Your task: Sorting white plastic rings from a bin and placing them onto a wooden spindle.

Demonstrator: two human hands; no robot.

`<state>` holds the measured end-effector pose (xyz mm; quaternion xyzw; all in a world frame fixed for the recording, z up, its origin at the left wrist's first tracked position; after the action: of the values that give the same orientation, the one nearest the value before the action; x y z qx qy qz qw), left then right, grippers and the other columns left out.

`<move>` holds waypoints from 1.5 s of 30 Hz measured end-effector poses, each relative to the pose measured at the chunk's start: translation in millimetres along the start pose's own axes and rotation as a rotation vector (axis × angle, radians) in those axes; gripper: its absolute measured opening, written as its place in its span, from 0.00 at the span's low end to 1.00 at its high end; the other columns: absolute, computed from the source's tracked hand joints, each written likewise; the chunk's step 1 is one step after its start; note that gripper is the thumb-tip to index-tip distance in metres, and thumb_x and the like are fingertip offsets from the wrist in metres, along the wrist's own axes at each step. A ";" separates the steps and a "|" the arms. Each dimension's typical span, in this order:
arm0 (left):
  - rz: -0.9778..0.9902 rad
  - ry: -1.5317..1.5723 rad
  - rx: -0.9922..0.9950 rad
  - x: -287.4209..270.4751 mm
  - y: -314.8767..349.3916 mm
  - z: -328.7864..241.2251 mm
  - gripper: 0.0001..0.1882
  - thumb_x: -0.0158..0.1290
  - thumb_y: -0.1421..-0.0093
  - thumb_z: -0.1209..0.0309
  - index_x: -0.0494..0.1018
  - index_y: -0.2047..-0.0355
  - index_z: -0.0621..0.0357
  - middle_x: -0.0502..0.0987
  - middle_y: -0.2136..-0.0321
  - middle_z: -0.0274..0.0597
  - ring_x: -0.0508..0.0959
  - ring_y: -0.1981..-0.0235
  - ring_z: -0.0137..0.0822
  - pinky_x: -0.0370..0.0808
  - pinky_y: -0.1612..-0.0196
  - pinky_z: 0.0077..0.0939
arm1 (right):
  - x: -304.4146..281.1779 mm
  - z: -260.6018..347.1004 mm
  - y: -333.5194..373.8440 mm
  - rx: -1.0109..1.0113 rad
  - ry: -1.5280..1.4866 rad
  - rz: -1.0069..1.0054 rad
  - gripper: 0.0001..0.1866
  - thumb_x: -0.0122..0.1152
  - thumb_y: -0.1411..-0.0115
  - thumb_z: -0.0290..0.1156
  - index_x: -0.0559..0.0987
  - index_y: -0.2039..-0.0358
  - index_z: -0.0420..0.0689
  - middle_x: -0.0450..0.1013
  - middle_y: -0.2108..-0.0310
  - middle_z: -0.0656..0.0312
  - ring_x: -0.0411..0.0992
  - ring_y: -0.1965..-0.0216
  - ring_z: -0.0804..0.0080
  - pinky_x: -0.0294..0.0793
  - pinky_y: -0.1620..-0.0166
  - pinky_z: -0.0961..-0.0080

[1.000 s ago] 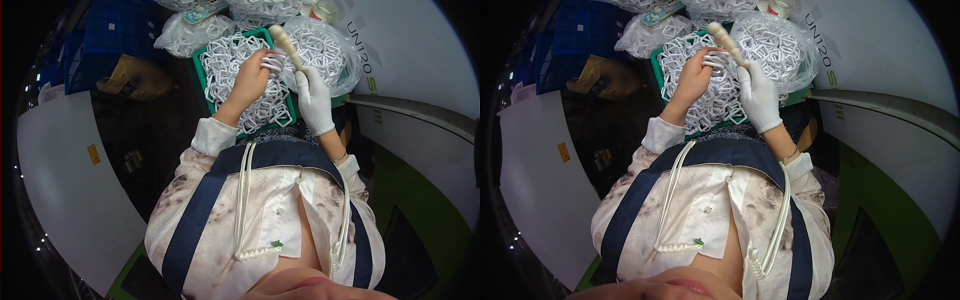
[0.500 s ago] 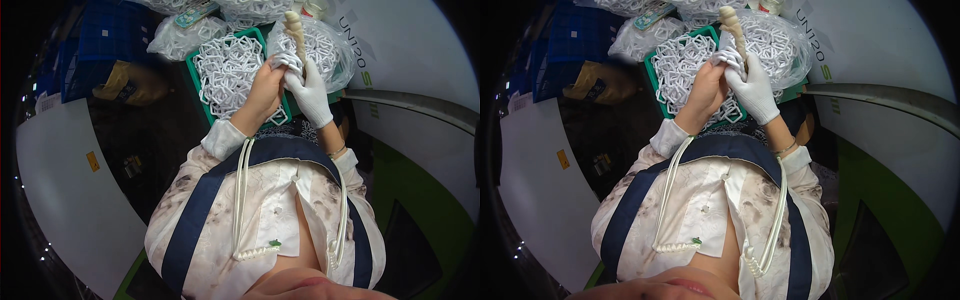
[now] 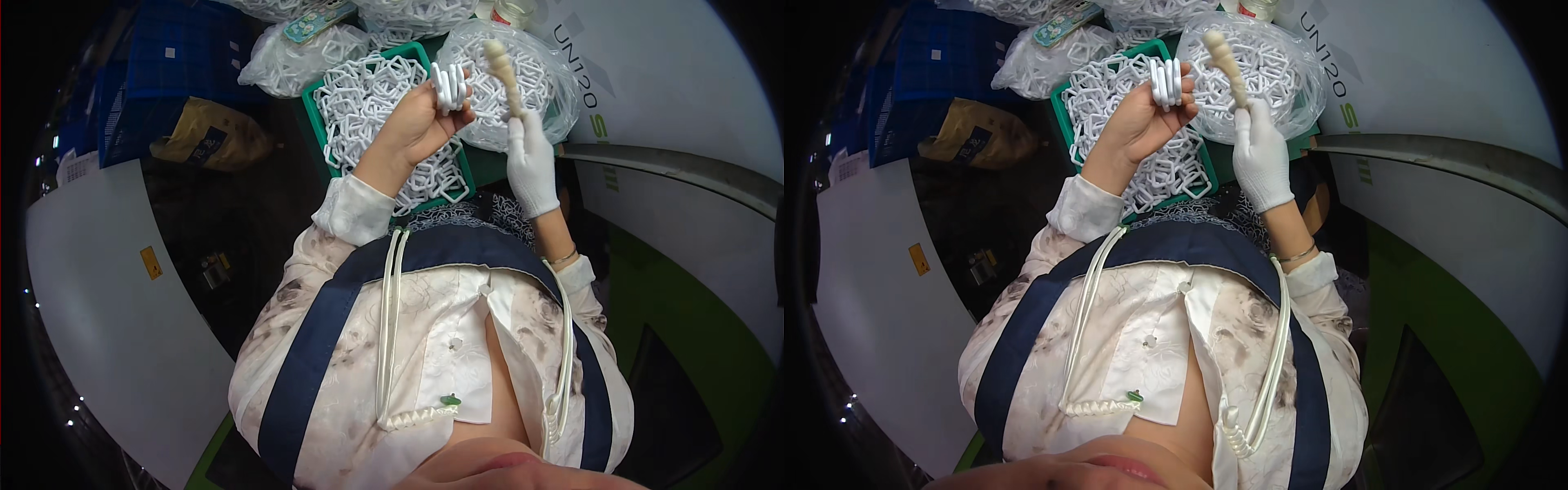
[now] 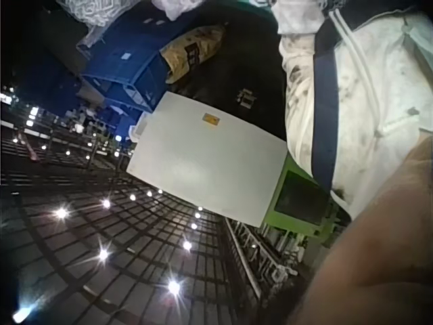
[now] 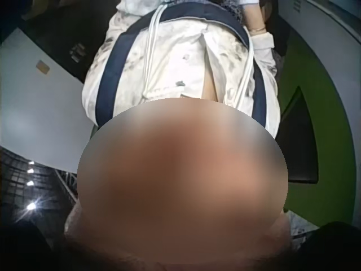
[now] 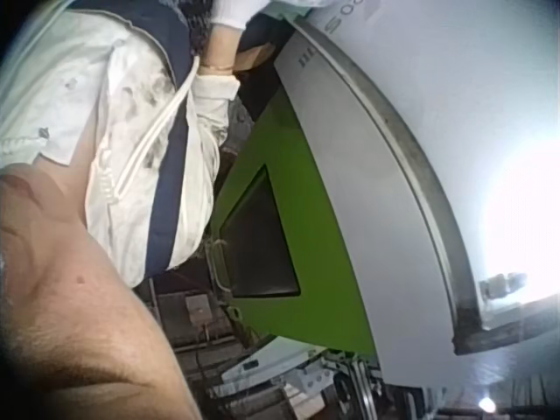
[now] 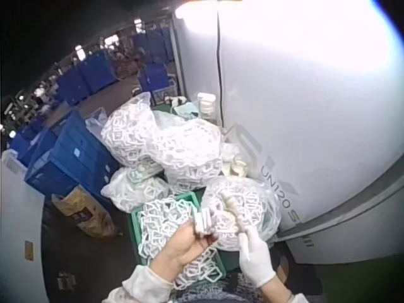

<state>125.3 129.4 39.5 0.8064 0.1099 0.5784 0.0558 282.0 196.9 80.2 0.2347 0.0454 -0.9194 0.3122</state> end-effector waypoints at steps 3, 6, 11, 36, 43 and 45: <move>-0.173 0.052 -0.007 16.3 -0.5 13.1 0.15 0.42 0.28 0.67 0.70 0.48 0.62 0.77 0.57 0.44 0.77 0.57 0.36 0.78 0.49 0.33 | -0.3 33.9 -0.4 -0.055 -0.173 -0.018 0.10 0.53 0.31 0.31 0.73 0.54 0.38 0.70 0.69 0.65 0.64 0.69 0.82 0.68 0.62 0.80; -0.022 0.041 -0.064 25.1 -4.2 25.6 0.16 0.41 0.27 0.66 0.69 0.47 0.62 0.76 0.50 0.48 0.77 0.52 0.39 0.75 0.42 0.35 | 11.2 42.1 -10.3 -0.098 -0.225 0.055 0.11 0.58 0.34 0.32 0.74 0.58 0.37 0.71 0.72 0.65 0.66 0.70 0.82 0.68 0.65 0.80; 0.243 0.399 -0.142 22.2 0.5 31.2 0.20 0.39 0.27 0.67 0.66 0.41 0.66 0.74 0.46 0.49 0.73 0.44 0.40 0.69 0.37 0.37 | 11.6 43.0 -17.8 -0.042 -0.401 0.072 0.11 0.58 0.35 0.33 0.76 0.63 0.36 0.74 0.72 0.62 0.70 0.70 0.81 0.70 0.65 0.79; -0.235 -1.889 0.767 25.2 -34.0 -27.7 0.31 0.60 0.46 0.73 0.65 0.42 0.64 0.68 0.46 0.58 0.69 0.44 0.56 0.66 0.39 0.42 | -52.1 -24.5 -48.5 0.045 -0.096 -0.200 0.18 0.58 0.32 0.37 0.77 0.50 0.35 0.74 0.63 0.66 0.68 0.64 0.82 0.69 0.57 0.83; -0.373 -1.937 0.710 -27.7 3.1 -51.0 0.23 0.59 0.45 0.73 0.72 0.48 0.62 0.72 0.48 0.53 0.71 0.46 0.54 0.67 0.41 0.42 | -57.3 -100.8 -28.7 0.271 0.275 -0.114 0.19 0.42 0.29 0.42 0.75 0.53 0.42 0.76 0.61 0.42 0.75 0.57 0.42 0.73 0.53 0.57; -0.420 -1.927 0.692 -37.5 9.7 -58.1 0.22 0.58 0.44 0.72 0.72 0.49 0.62 0.72 0.49 0.53 0.71 0.46 0.53 0.68 0.41 0.42 | -44.7 -100.1 -32.9 0.286 0.508 -0.049 0.18 0.43 0.30 0.39 0.75 0.51 0.43 0.76 0.61 0.42 0.76 0.58 0.44 0.72 0.56 0.54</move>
<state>60.0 108.7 25.9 0.8629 0.3163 -0.3939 -0.0146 333.8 271.0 10.0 0.4979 -0.0026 -0.8355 0.2323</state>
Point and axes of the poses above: each hand's wrist, its own y-axis away from the middle knuckle, its own x-axis out of the palm, z = x × y, the point moved 6 cm from there along -y, towards the middle knuckle
